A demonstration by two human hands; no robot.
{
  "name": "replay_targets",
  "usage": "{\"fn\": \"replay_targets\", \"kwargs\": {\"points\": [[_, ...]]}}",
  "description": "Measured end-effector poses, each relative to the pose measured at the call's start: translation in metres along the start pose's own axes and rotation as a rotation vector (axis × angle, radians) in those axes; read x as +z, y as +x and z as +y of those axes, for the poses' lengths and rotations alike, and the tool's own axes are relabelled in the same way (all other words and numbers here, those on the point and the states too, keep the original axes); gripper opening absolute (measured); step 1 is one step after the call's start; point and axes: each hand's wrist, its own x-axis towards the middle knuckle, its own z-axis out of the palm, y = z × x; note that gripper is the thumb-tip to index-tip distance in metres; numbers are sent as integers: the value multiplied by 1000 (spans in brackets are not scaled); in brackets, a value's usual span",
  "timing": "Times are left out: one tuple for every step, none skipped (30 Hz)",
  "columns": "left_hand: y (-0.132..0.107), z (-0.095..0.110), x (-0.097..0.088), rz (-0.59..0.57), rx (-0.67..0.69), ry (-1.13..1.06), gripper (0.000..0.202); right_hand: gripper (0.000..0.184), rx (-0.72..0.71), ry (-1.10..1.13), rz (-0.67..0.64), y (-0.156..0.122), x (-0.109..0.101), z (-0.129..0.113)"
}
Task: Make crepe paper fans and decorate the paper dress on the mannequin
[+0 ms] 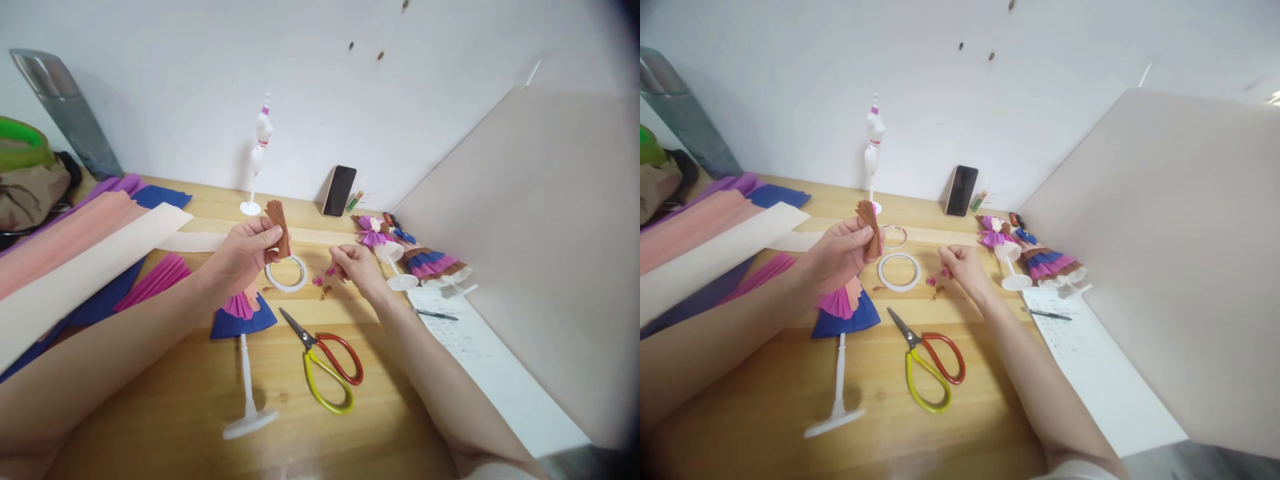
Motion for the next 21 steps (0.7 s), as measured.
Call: {"fn": "replay_targets", "kwargs": {"points": [[0,0,0,0,3,3,24,37,3,30,-8,0,-2,0],[0,-1,0,2,1,9,24,35,2,54,-9,0,-3,-1],[0,-1,-1,9,-6,17,24,34,1,73,-4,0,-5,-2],[0,-2,-1,17,-15,27,23,34,0,85,3,-1,-7,-4],[-1,-3,-1,24,-20,39,23,36,1,91,8,-3,-9,-8],[-1,-4,0,28,-24,58,23,36,3,92,10,-5,-11,-12],[-1,-5,0,31,-27,83,23,38,1,99,2,-7,-12,-16],[-1,-6,0,35,-28,117,23,41,-10,117,-18,-10,-12,-22],[-2,-7,1,43,-22,155,22,43,-32,146,-46,-12,-11,-29],[-2,-7,2,53,-11,201,22,43,-75,203,-97,-15,-9,-36],[-3,-8,3,62,4,252,21,46,-122,257,-153,-18,-5,-44],[-4,-8,4,69,24,302,19,50,-167,295,-208,-21,-1,-51],[-5,-7,5,70,47,347,18,52,-202,306,-252,-23,4,-59],[-5,-6,7,66,71,382,17,50,-232,310,-271,-25,10,-67],[-6,-5,9,59,90,410,16,47,-253,309,-283,-26,15,-73],[-7,-4,10,55,109,433,16,43,-261,301,-281,-26,20,-79],[-8,-2,12,57,133,457,17,40,-259,299,-254,-26,24,-84],[-8,0,13,62,162,493,17,38,-252,303,-230,-26,27,-88],[-9,2,14,69,198,548,16,36,-244,316,-207,-25,30,-91],[-9,3,14,77,242,618,15,34,-237,337,-191,-25,32,-93],[-9,5,14,82,290,700,15,32,-233,362,-185,-24,33,-94]]}}
